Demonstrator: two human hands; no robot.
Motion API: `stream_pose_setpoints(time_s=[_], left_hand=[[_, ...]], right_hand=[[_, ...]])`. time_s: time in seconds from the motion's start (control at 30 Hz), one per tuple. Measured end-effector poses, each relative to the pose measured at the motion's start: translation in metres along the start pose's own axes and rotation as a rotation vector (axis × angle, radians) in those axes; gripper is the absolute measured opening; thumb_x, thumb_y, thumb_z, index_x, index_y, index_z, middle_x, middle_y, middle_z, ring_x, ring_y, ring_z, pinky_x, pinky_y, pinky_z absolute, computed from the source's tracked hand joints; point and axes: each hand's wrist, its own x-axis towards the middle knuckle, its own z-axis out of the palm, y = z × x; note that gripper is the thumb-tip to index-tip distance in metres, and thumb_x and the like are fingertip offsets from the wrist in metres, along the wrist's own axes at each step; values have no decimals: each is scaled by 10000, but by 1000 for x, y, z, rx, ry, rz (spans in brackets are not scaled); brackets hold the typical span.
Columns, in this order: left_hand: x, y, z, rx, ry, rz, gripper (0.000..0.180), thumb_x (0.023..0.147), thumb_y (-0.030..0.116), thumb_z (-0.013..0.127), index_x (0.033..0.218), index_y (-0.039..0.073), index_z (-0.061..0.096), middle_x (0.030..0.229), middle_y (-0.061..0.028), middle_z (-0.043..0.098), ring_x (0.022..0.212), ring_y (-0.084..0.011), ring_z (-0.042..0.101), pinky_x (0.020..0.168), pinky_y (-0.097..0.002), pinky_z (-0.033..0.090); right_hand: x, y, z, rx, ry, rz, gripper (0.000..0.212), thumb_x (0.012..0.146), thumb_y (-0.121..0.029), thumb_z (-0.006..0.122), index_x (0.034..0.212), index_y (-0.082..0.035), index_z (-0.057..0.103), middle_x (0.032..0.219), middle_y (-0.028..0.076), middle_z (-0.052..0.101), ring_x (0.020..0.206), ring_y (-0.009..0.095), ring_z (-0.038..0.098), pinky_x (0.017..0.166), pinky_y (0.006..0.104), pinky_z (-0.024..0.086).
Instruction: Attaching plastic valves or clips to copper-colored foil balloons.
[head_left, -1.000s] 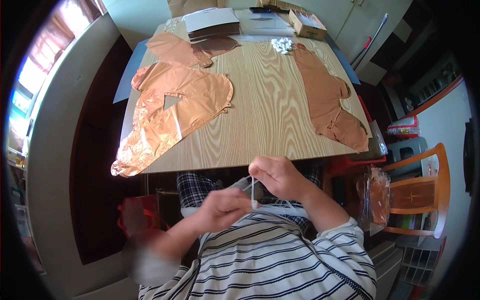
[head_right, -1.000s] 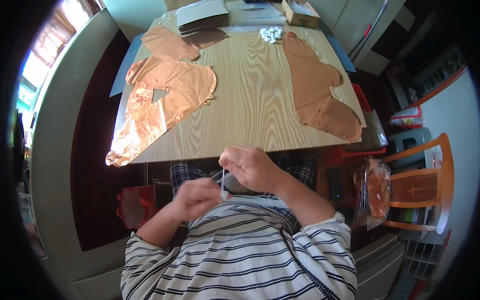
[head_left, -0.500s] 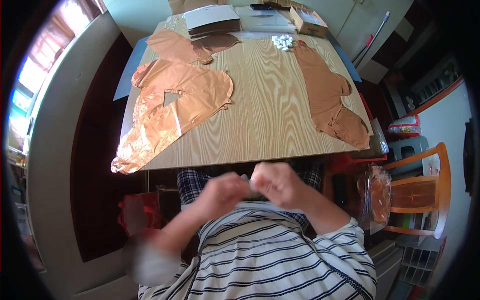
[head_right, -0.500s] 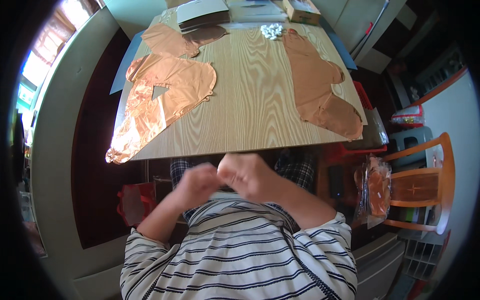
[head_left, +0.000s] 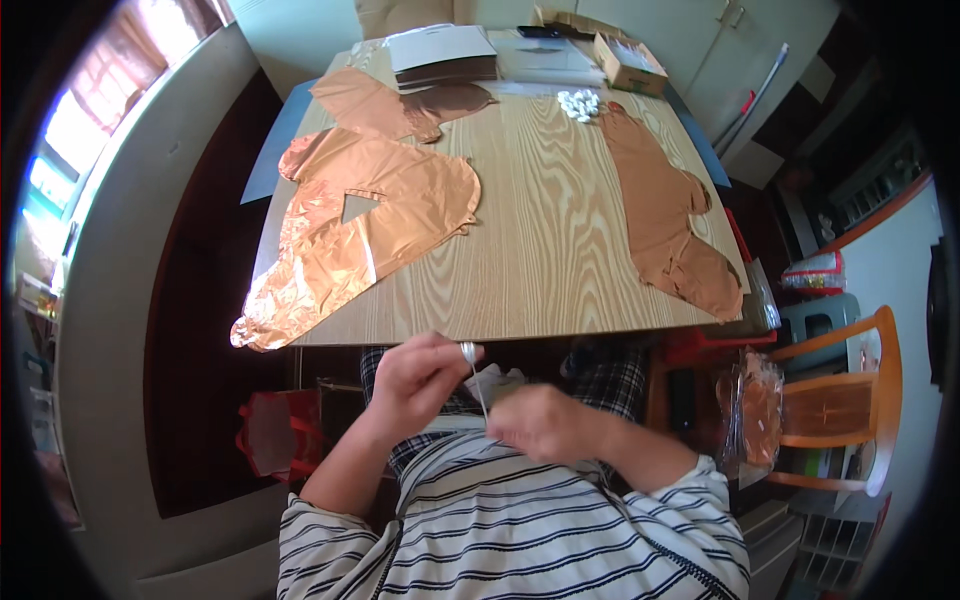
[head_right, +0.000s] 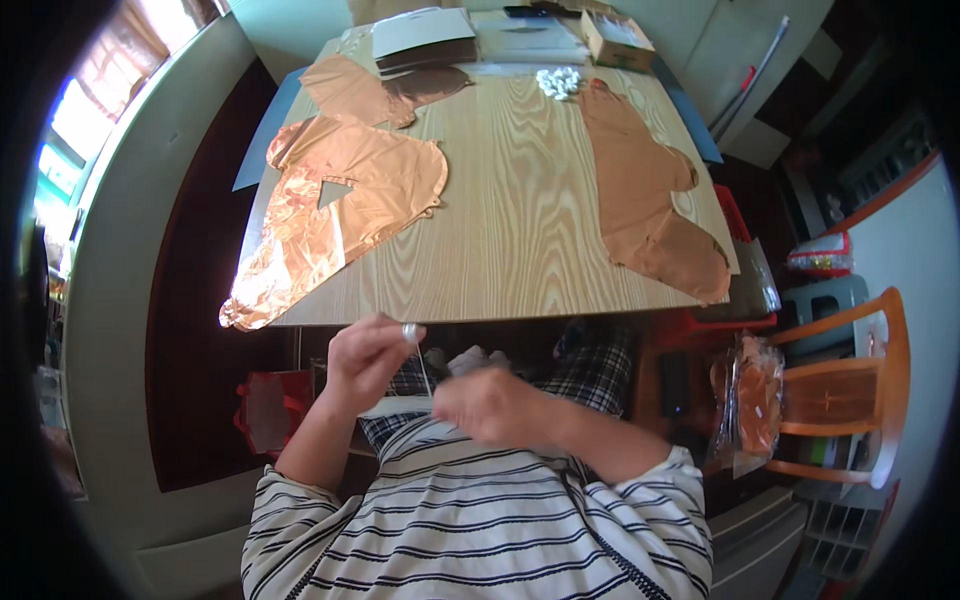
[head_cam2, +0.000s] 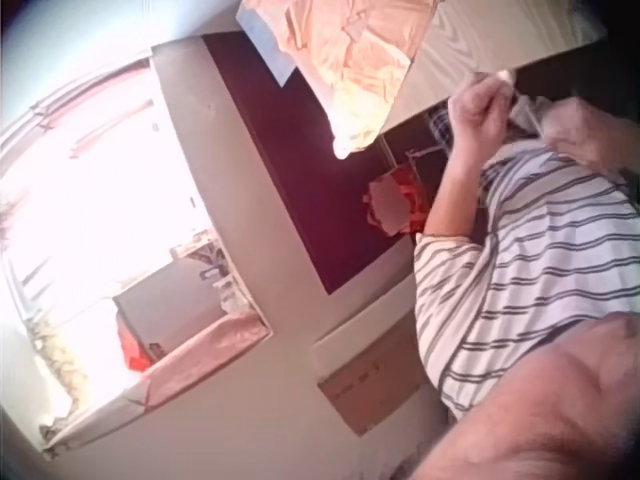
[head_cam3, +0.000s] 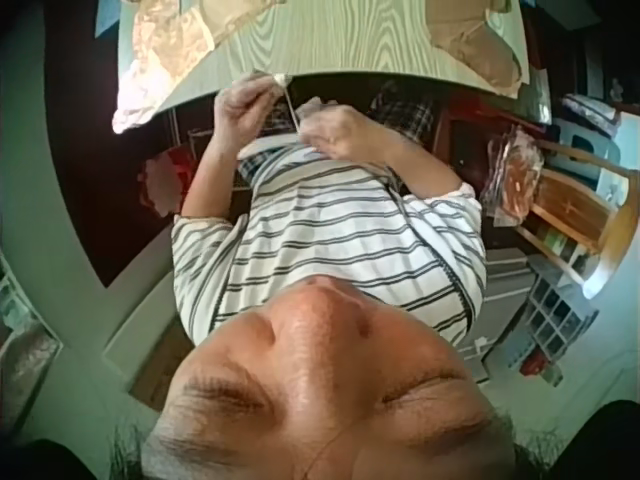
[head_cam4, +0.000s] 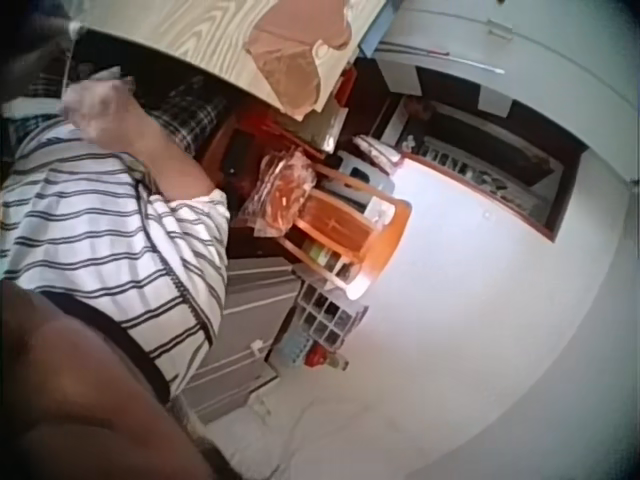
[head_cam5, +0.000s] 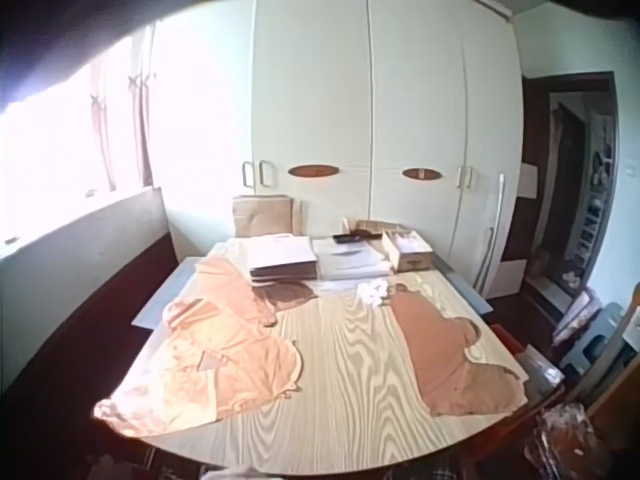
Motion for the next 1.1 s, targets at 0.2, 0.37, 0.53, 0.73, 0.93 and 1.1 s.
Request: stream_pose_setpoints(time_s=[0.2,0.37,0.53,0.73,0.93,1.1], left_hand=[[-11,14,7,-235,-319,124,146,810,-32,667,951,2,682,811,-105,626,735,-244,623,669,-310,500],[-13,-10,4,31,-193,52,161,785,-46,677,928,22,704,771,-93,636,691,-198,605,621,-277,473],[-2,5,2,-257,-41,-28,148,805,-17,671,943,5,720,731,-77,641,668,-161,617,605,-290,485],[-17,13,19,-131,-274,87,227,721,-83,664,910,33,713,763,-87,642,675,-218,620,626,-295,490],[-9,-6,17,53,-73,10,129,807,-55,654,922,-8,688,783,-93,636,706,-204,625,623,-276,487],[-11,11,19,-316,-234,-51,100,836,-31,659,918,-6,711,749,-71,624,701,-139,592,599,-272,459]], right_hand=[[18,5,-30,-202,191,-18,109,847,-100,618,790,-51,539,718,96,512,640,300,542,589,393,449],[18,-10,-23,-99,136,-185,85,874,-69,607,804,-53,562,727,90,549,641,285,548,605,363,460],[8,0,-13,-213,14,-50,44,859,-85,601,826,-74,575,727,88,547,676,289,585,635,343,485],[26,-11,-44,-145,262,127,90,890,-103,593,822,-47,576,727,104,560,652,301,580,607,377,477],[21,-10,-23,-88,113,-67,94,904,-107,595,826,-55,584,701,112,554,639,293,580,598,379,474],[20,21,-35,-72,187,288,142,910,-166,601,855,-36,605,713,126,588,663,306,620,582,377,491]])
